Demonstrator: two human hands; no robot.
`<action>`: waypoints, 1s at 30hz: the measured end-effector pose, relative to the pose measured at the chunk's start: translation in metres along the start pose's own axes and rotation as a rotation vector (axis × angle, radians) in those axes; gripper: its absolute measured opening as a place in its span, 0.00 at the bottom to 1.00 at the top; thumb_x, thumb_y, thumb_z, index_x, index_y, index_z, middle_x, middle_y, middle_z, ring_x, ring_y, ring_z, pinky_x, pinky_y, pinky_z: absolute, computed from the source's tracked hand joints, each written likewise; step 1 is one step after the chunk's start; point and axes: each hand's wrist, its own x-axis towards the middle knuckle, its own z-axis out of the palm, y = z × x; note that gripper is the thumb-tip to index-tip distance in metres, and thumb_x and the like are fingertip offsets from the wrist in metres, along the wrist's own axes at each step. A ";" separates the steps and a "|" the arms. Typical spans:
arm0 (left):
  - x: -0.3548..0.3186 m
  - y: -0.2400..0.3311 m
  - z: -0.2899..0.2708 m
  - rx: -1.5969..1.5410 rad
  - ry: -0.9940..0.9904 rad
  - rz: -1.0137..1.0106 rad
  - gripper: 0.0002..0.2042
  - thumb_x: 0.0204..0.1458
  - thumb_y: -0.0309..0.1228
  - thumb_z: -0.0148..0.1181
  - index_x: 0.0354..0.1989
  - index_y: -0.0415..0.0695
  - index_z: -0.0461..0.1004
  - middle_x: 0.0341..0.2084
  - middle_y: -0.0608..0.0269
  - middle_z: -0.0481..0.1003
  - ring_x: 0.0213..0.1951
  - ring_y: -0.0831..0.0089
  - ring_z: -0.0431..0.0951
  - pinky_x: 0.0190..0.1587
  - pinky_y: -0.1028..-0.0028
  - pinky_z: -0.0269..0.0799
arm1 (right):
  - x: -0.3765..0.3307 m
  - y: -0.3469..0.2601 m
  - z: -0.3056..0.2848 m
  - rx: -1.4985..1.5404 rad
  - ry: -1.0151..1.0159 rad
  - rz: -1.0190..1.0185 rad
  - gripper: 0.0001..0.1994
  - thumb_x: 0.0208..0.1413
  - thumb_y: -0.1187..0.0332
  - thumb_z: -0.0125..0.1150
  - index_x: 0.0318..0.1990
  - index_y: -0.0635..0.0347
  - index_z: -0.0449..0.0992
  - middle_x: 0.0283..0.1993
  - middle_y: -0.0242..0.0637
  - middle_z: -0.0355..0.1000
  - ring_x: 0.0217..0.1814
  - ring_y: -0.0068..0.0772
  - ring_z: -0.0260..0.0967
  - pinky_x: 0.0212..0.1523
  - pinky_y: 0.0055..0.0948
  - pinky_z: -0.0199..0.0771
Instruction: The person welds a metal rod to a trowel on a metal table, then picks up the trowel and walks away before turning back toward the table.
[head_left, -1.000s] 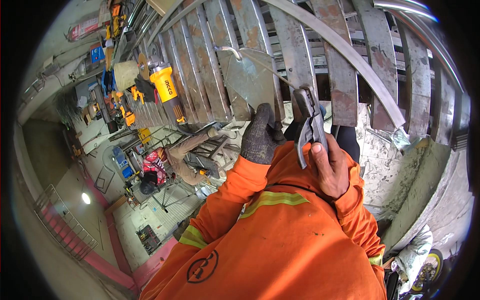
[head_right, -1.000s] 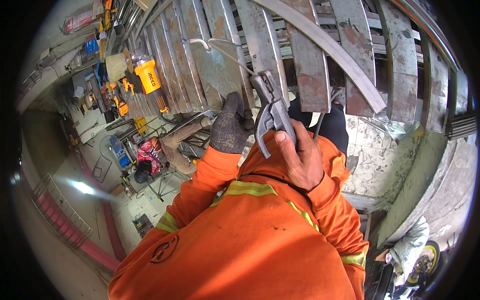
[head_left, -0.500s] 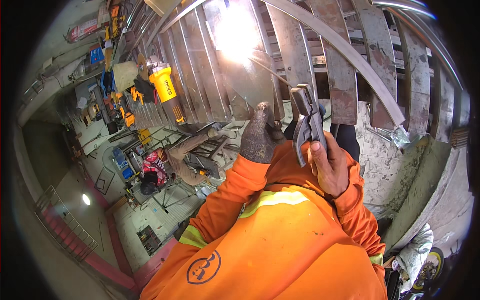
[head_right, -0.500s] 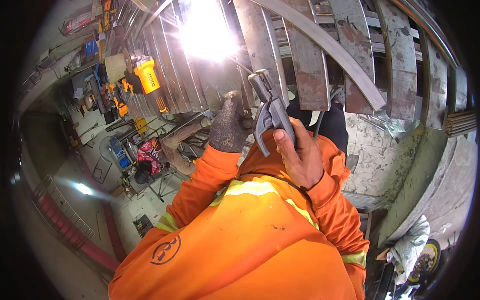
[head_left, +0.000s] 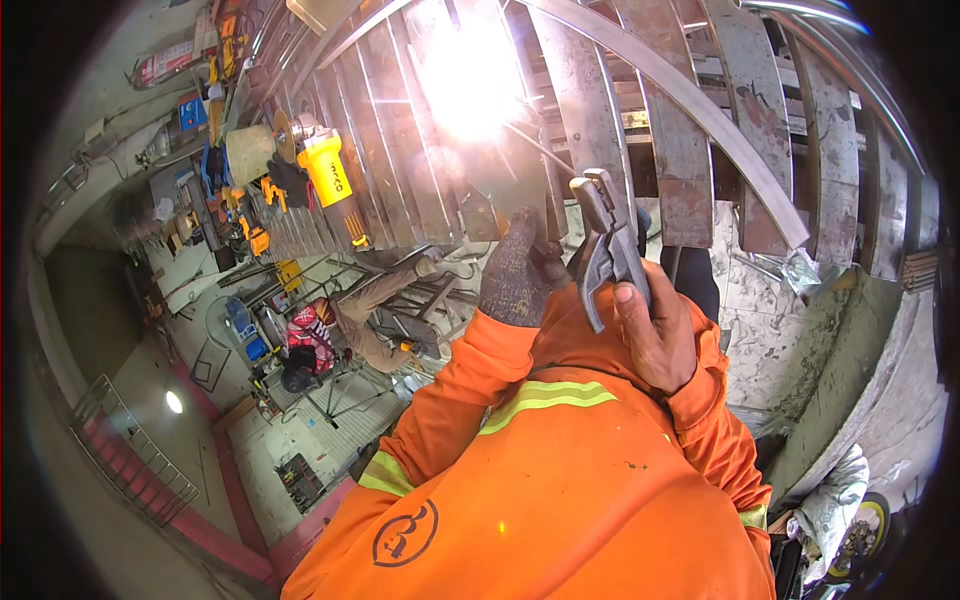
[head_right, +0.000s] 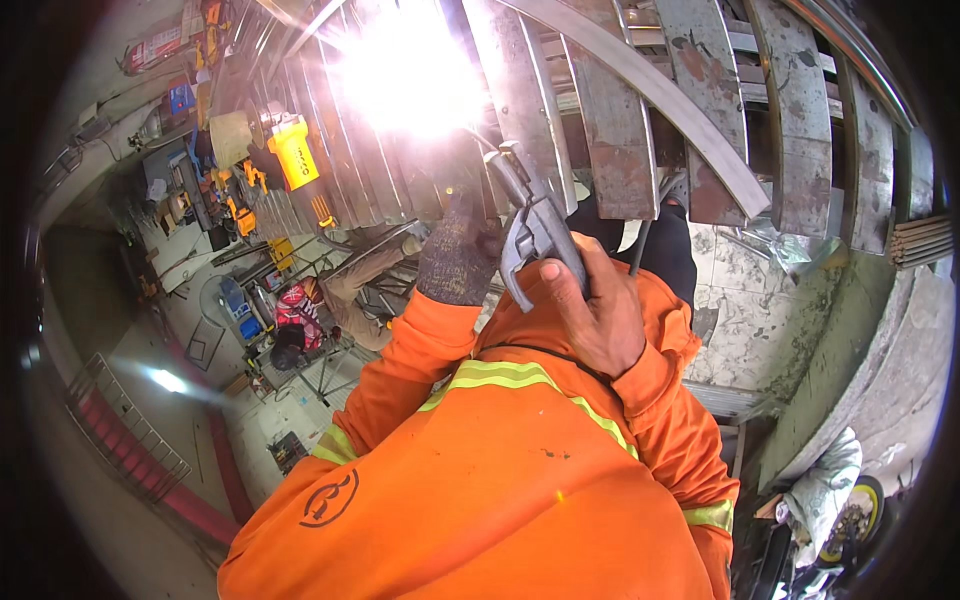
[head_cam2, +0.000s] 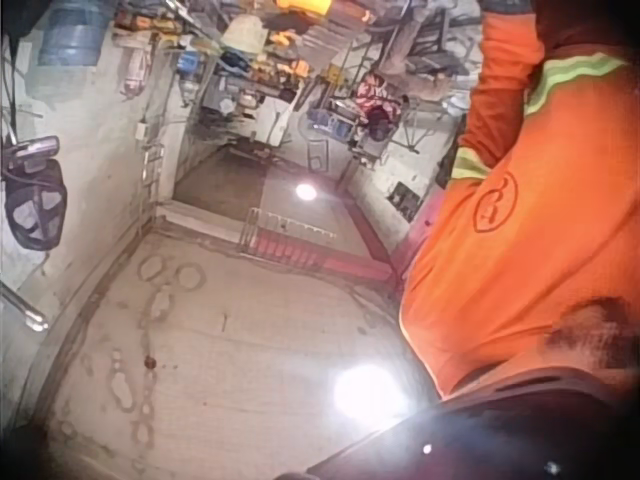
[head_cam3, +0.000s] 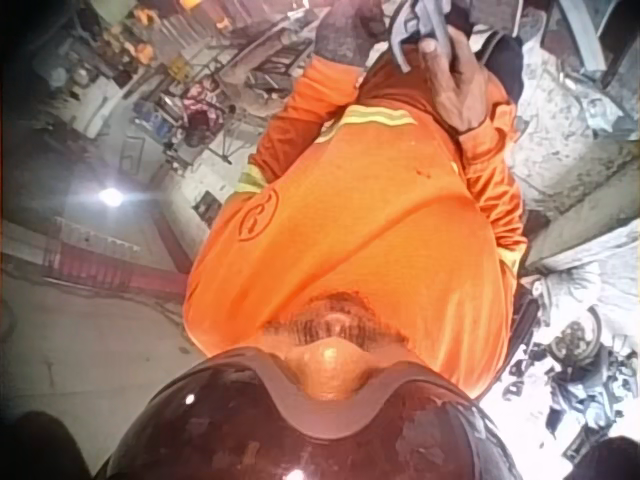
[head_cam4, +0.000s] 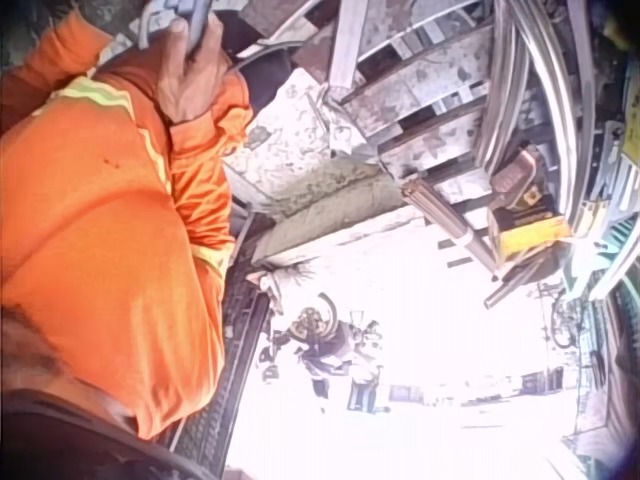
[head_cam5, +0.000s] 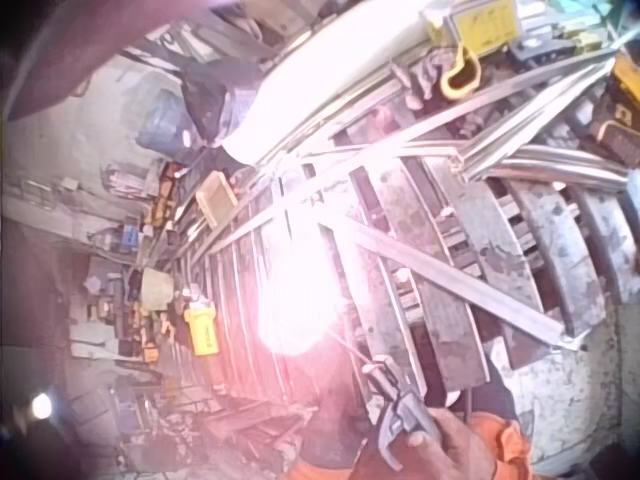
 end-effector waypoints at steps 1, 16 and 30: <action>-0.004 0.008 0.015 -0.161 0.107 -0.094 0.08 0.61 0.42 0.57 0.36 0.53 0.74 0.23 0.70 0.72 0.23 0.77 0.69 0.25 0.76 0.64 | 0.000 0.001 0.000 -0.013 0.004 -0.016 0.18 0.65 0.59 0.55 0.54 0.64 0.71 0.29 0.39 0.72 0.27 0.30 0.68 0.31 0.29 0.68; -0.004 0.007 0.018 -0.140 0.123 -0.095 0.12 0.63 0.43 0.54 0.40 0.48 0.74 0.26 0.68 0.74 0.26 0.79 0.70 0.25 0.78 0.64 | 0.000 -0.005 0.000 -0.072 -0.003 -0.060 0.18 0.64 0.59 0.57 0.54 0.62 0.70 0.33 0.43 0.74 0.32 0.37 0.73 0.36 0.32 0.71; -0.002 0.005 0.012 -0.189 0.042 -0.064 0.08 0.61 0.42 0.58 0.38 0.54 0.75 0.24 0.72 0.73 0.24 0.79 0.70 0.26 0.77 0.65 | 0.000 -0.002 0.002 -0.025 -0.006 -0.061 0.16 0.64 0.62 0.56 0.53 0.63 0.70 0.29 0.40 0.72 0.29 0.33 0.71 0.33 0.30 0.70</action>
